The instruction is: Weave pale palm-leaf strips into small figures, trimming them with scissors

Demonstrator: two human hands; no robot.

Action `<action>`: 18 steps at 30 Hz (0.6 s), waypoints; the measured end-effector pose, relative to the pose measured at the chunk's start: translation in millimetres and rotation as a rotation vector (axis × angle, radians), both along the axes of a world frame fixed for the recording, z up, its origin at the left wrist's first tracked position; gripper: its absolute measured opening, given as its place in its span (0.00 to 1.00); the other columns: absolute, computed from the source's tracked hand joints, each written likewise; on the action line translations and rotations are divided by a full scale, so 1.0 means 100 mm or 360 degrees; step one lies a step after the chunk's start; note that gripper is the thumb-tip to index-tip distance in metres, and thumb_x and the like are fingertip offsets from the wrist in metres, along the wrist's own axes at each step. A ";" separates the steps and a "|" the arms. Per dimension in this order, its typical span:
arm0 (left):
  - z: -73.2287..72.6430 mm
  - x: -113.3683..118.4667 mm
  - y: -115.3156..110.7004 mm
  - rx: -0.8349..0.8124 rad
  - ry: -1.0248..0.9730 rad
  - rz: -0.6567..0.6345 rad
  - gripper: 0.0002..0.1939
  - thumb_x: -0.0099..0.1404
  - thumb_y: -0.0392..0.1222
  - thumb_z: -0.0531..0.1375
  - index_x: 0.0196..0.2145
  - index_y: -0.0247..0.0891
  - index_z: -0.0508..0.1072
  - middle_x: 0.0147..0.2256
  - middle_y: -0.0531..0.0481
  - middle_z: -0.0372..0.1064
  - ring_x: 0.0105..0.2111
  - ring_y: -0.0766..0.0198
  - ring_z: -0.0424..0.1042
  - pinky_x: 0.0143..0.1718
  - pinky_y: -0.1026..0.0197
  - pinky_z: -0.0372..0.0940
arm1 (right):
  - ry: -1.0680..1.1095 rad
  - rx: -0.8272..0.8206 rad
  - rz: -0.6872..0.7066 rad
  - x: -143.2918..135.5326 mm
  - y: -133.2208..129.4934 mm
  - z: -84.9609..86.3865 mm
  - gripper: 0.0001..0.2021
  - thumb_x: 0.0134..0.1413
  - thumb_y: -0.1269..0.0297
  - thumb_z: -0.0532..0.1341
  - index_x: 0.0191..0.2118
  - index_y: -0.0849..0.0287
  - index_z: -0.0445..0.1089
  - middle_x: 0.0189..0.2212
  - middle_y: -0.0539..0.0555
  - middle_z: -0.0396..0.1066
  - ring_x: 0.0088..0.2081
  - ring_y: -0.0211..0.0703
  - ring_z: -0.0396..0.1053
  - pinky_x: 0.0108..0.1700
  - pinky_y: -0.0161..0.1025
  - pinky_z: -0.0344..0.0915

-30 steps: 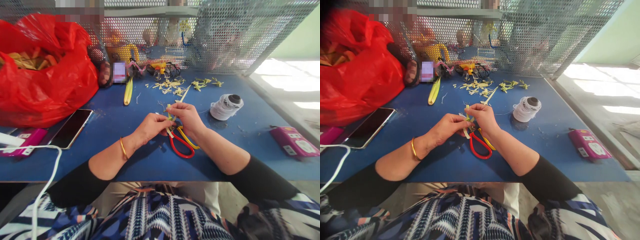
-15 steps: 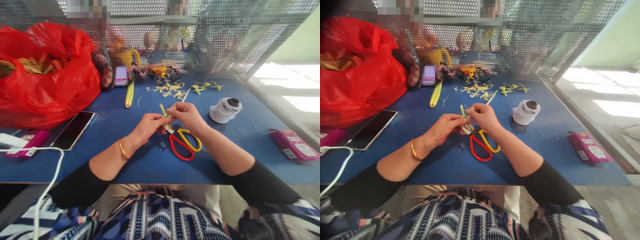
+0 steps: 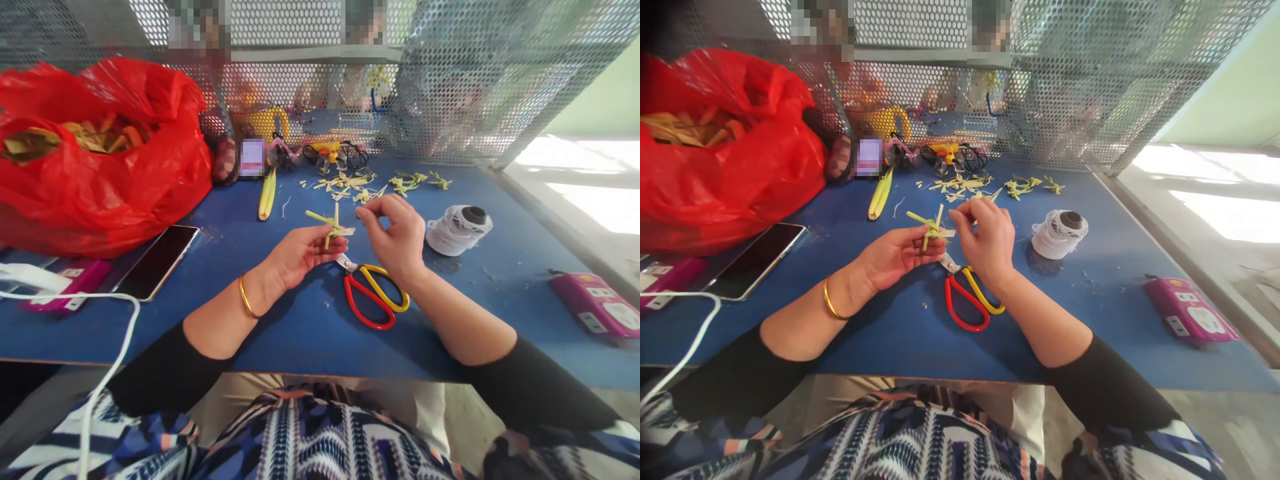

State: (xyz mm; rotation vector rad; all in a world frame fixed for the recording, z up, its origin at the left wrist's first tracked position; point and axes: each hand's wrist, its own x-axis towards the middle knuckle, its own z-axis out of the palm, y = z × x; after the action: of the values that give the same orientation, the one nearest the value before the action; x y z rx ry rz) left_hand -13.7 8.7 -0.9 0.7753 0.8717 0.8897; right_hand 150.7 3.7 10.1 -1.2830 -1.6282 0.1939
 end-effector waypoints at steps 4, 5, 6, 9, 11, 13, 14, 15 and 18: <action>0.00 0.01 0.00 0.0139 -0.0097 0.0076 0.04 0.55 0.31 0.66 0.31 0.33 0.79 0.33 0.47 0.77 0.34 0.67 0.75 0.44 0.63 0.67 | -0.0183 -0.0313 0.0283 -0.12 -0.13 -0.07 0.13 0.57 0.59 0.61 0.23 0.56 0.69 0.24 0.51 0.69 0.28 0.40 0.64 0.35 0.39 0.58; -0.01 0.02 0.00 0.0156 -0.0090 0.0103 0.04 0.54 0.30 0.66 0.30 0.33 0.79 0.33 0.47 0.77 0.33 0.68 0.74 0.43 0.64 0.67 | -0.0179 -0.0404 0.0316 -0.15 -0.14 -0.10 0.13 0.57 0.59 0.61 0.23 0.56 0.70 0.24 0.51 0.70 0.27 0.40 0.64 0.33 0.39 0.57; -0.01 0.03 0.00 0.0155 -0.0084 0.0126 0.04 0.54 0.31 0.67 0.30 0.33 0.79 0.32 0.48 0.77 0.33 0.69 0.74 0.42 0.65 0.67 | -0.0154 -0.0481 0.0343 -0.16 -0.14 -0.14 0.12 0.57 0.59 0.61 0.24 0.56 0.71 0.24 0.51 0.71 0.27 0.39 0.64 0.33 0.38 0.56; -0.03 0.04 -0.01 0.0106 -0.0105 0.0152 0.03 0.54 0.31 0.67 0.29 0.32 0.79 0.31 0.48 0.77 0.31 0.69 0.74 0.40 0.65 0.67 | -0.0001 -0.0613 0.0440 -0.18 -0.11 -0.20 0.10 0.56 0.61 0.60 0.28 0.57 0.74 0.26 0.50 0.72 0.28 0.38 0.64 0.32 0.37 0.56; -0.03 0.04 -0.01 0.0077 -0.0116 0.0145 0.04 0.53 0.31 0.67 0.30 0.31 0.80 0.30 0.47 0.77 0.31 0.68 0.74 0.39 0.66 0.67 | 0.0083 -0.0664 0.0486 -0.18 -0.10 -0.21 0.07 0.54 0.63 0.60 0.30 0.57 0.75 0.26 0.49 0.73 0.28 0.38 0.65 0.33 0.36 0.57; -0.03 0.04 -0.01 0.0065 -0.0119 0.0142 0.05 0.53 0.31 0.68 0.31 0.31 0.80 0.31 0.46 0.77 0.31 0.68 0.74 0.39 0.66 0.66 | 0.0143 -0.0698 0.0471 -0.19 -0.10 -0.21 0.07 0.52 0.64 0.61 0.31 0.58 0.76 0.25 0.49 0.73 0.28 0.38 0.65 0.33 0.36 0.57; -0.04 0.04 -0.01 0.0063 -0.0119 0.0144 0.05 0.53 0.32 0.68 0.31 0.31 0.80 0.31 0.46 0.77 0.31 0.67 0.74 0.39 0.65 0.66 | 0.0169 -0.0715 0.0455 -0.20 -0.10 -0.20 0.07 0.51 0.63 0.61 0.31 0.59 0.76 0.25 0.49 0.73 0.28 0.37 0.64 0.33 0.36 0.57; -0.04 0.04 -0.02 0.0061 -0.0120 0.0146 0.05 0.53 0.32 0.68 0.31 0.31 0.80 0.31 0.46 0.77 0.31 0.67 0.74 0.39 0.65 0.66 | 0.0189 -0.0733 0.0440 -0.20 -0.10 -0.21 0.07 0.51 0.62 0.61 0.30 0.59 0.75 0.24 0.49 0.72 0.27 0.37 0.63 0.32 0.36 0.56; -0.06 0.05 -0.02 0.0054 -0.0121 0.0167 0.04 0.54 0.32 0.68 0.30 0.31 0.80 0.31 0.46 0.78 0.31 0.67 0.74 0.40 0.64 0.66 | 0.0198 -0.0750 0.0421 -0.21 -0.11 -0.22 0.09 0.51 0.62 0.59 0.25 0.59 0.70 0.21 0.47 0.66 0.25 0.36 0.59 0.29 0.36 0.53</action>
State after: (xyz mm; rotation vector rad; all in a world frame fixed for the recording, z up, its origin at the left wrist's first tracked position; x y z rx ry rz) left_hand -8.3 6.9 -6.7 0.7255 0.8379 1.0225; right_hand 129.9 -7.1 -11.9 -1.3600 -1.6969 0.8451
